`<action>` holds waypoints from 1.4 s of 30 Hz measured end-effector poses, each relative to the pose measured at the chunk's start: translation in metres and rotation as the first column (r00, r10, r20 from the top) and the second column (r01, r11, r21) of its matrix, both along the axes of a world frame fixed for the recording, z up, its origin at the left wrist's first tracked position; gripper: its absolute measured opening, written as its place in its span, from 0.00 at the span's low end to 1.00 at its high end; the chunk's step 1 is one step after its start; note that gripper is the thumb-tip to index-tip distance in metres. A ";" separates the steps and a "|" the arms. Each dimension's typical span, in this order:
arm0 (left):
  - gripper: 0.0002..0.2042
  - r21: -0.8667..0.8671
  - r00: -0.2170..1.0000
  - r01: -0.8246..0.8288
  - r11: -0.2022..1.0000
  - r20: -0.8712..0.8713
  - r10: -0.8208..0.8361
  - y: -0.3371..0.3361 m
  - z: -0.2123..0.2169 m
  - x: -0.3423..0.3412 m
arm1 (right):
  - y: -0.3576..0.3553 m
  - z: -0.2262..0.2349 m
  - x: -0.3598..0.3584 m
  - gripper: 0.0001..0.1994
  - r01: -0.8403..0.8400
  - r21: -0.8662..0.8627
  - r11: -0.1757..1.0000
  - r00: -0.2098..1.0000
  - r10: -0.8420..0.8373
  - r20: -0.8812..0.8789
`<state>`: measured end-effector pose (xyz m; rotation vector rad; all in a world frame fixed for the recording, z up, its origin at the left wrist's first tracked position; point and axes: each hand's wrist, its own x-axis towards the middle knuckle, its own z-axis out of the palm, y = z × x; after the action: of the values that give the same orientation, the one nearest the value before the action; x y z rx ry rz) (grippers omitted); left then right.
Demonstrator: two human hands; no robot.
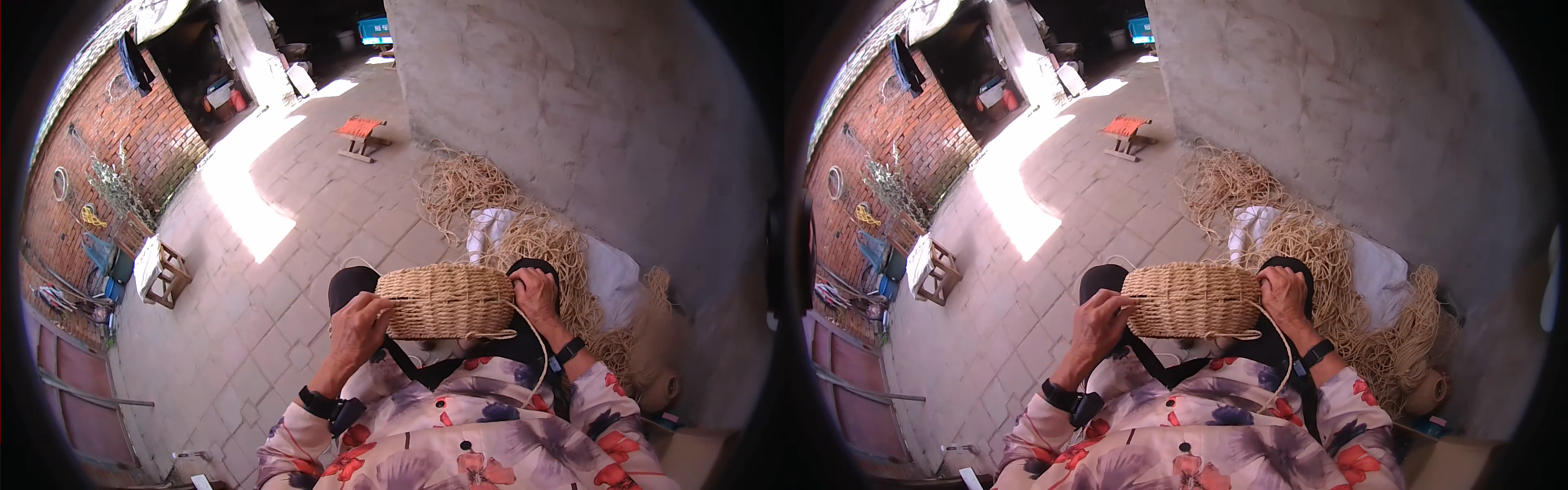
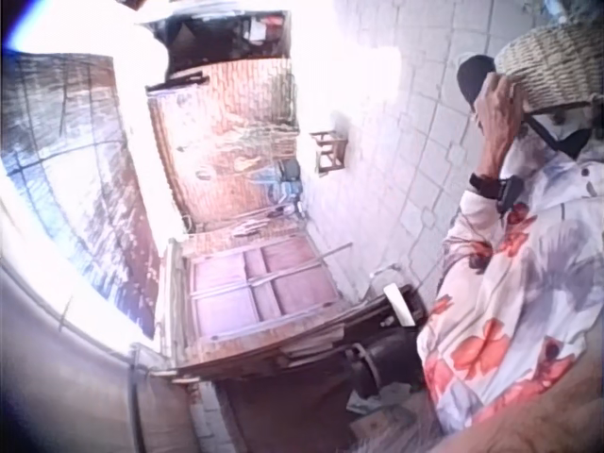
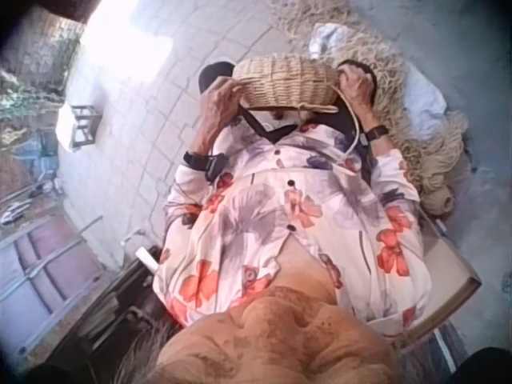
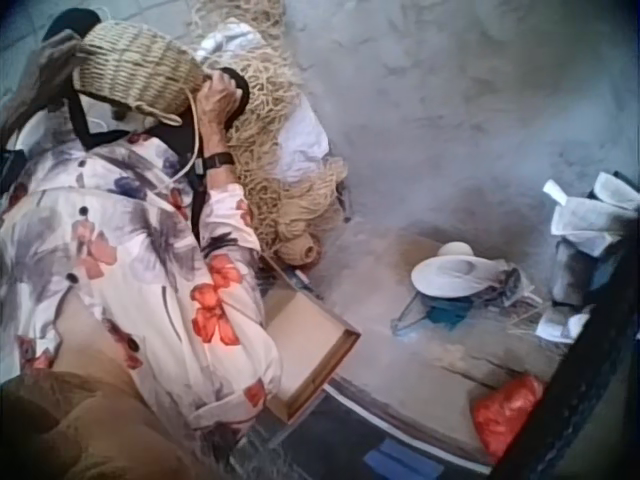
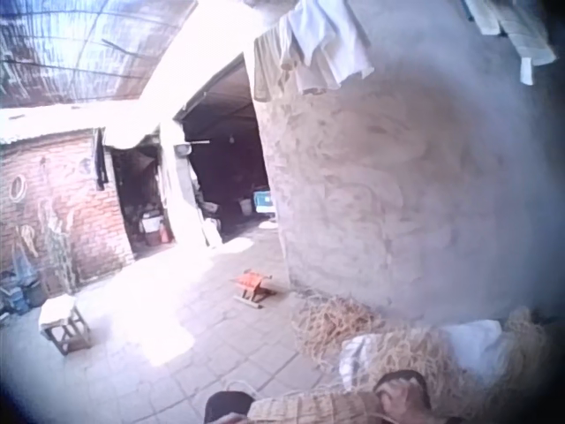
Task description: Weaving a wicker or straw basket by hand.
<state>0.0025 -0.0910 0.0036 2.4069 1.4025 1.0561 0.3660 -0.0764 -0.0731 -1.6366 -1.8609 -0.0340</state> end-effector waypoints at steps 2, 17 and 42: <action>0.08 0.079 0.998 0.018 0.997 -0.061 -0.013 0.003 -0.003 0.014 | 0.000 -0.001 0.000 0.05 0.009 -0.003 1.000 1.000 -0.009 0.014; 0.06 0.177 0.973 0.078 0.981 -0.227 -0.037 0.018 0.017 0.026 | 0.002 -0.002 0.002 0.04 0.019 -0.004 1.000 1.000 -0.019 0.021; 0.17 -0.487 0.976 -0.147 0.861 0.072 0.208 0.002 0.001 -0.050 | -0.032 0.072 -0.038 0.06 -0.284 0.056 0.957 0.834 0.276 -0.478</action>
<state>-0.0478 -0.0887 0.0043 1.8578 1.6367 0.7559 0.3276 -0.1084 -0.0012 -1.2176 -1.6810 0.4781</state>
